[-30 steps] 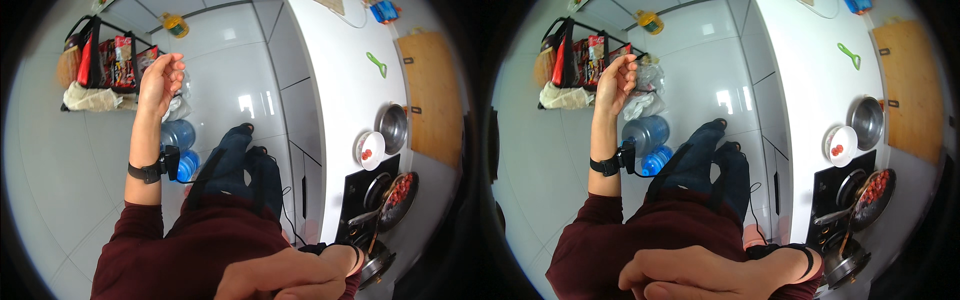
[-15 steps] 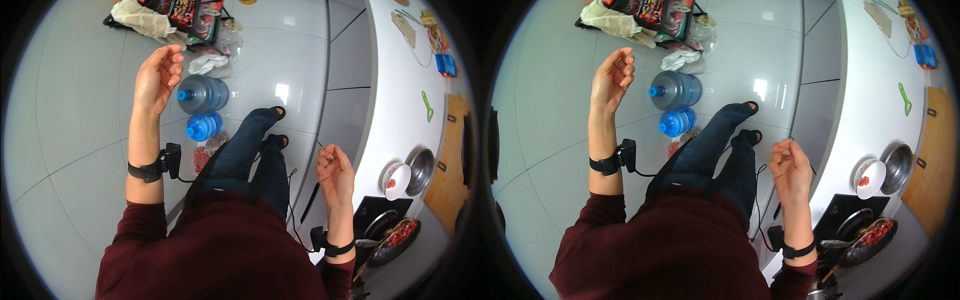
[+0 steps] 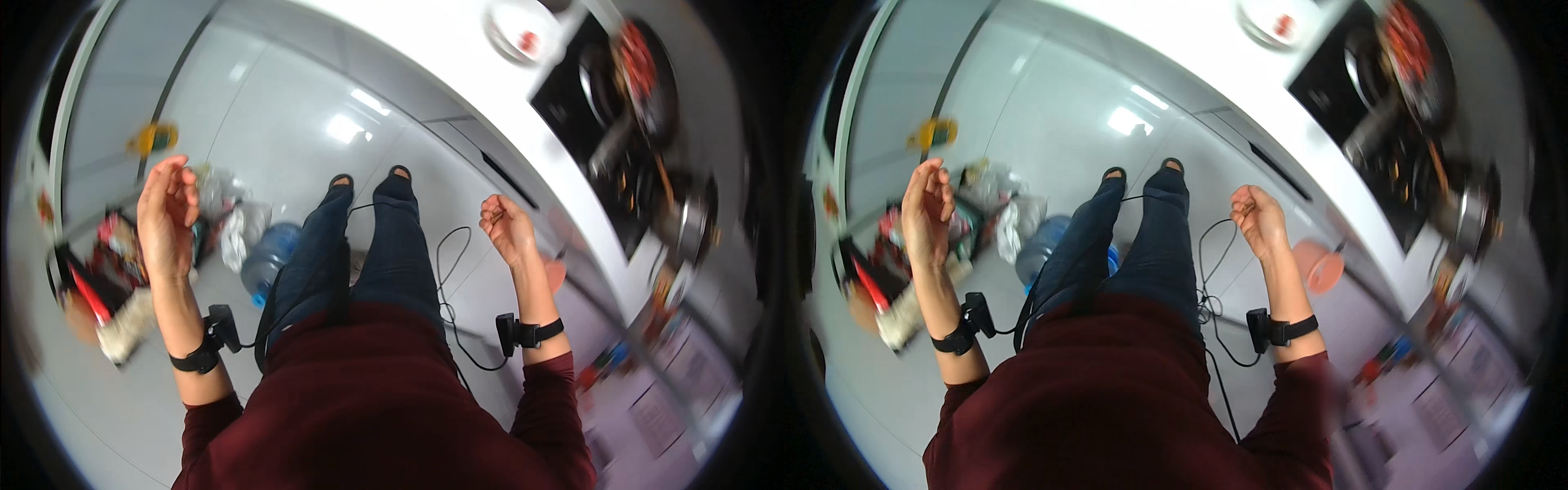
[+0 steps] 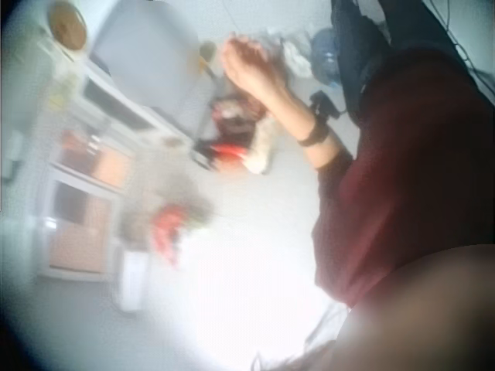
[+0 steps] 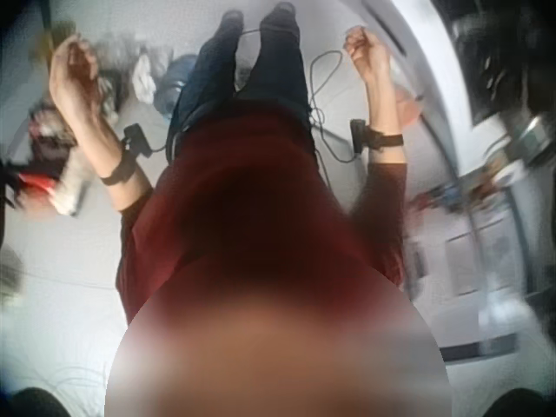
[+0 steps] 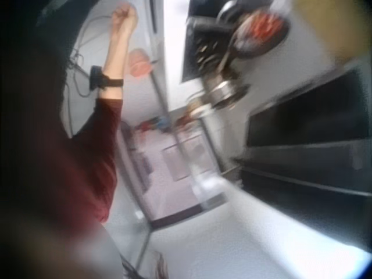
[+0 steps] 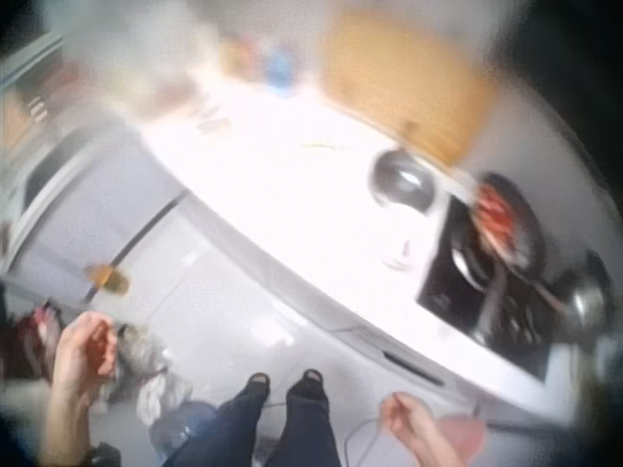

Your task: The person retrieves a white bowl from a drawer and places it on the counter. They then use a spatula to transfer cherry tomatoes from a frying pan on the stove into the bowl, repeating the action until the bowl is full.

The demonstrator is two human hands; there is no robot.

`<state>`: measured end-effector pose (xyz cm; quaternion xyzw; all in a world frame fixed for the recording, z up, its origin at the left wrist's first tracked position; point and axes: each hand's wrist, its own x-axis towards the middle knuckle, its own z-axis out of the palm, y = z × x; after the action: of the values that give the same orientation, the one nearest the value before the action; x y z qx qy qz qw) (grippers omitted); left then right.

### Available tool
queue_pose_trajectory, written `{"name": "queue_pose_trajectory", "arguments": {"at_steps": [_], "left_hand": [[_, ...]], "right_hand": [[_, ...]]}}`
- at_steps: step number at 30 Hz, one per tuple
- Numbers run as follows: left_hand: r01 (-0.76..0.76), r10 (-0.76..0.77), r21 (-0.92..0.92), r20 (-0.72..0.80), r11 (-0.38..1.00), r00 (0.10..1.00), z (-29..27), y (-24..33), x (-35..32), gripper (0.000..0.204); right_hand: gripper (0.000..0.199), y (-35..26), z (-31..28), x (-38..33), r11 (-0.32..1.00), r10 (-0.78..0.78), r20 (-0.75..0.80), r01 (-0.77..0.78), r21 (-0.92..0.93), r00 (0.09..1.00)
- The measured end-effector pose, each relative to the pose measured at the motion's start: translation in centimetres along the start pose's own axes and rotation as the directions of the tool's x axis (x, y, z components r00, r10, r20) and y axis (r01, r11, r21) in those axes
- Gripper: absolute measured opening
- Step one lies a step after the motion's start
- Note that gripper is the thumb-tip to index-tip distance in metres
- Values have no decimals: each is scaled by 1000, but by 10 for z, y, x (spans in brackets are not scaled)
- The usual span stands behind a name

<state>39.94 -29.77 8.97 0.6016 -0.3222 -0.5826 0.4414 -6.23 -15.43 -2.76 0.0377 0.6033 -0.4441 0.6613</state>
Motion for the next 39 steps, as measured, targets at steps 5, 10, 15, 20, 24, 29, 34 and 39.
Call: {"name": "queue_pose_trajectory", "arguments": {"at_steps": [5,10,15,20,24,29,34,39], "left_hand": [[-5,-84,246,352,969,932,112,19,47,28],[-124,-125,352,607,928,785,191,22,32,29],[-243,-193,456,719,856,667,232,28,2,31],[-332,-197,443,798,833,570,264,13,-20,34],[-362,-117,410,781,837,614,303,0,-15,32],[-343,-20,356,720,869,694,321,-1,-1,26],[-295,30,369,579,881,814,343,-4,3,27],[-295,157,410,339,863,928,366,-10,-16,28]], "right_hand": [[23,79,-125,-72,787,-100,-450,348,510,887],[26,202,-173,-140,434,85,-726,631,643,682],[25,348,-159,-173,227,391,-698,672,705,600],[26,457,-134,-176,-49,436,-614,699,713,658],[23,465,-151,-157,-255,383,-618,721,644,687],[18,407,-224,-131,-138,397,-649,742,656,648],[15,300,-373,-122,-163,263,-763,807,568,590],[14,205,-508,-148,-56,187,-796,815,577,576]]}}
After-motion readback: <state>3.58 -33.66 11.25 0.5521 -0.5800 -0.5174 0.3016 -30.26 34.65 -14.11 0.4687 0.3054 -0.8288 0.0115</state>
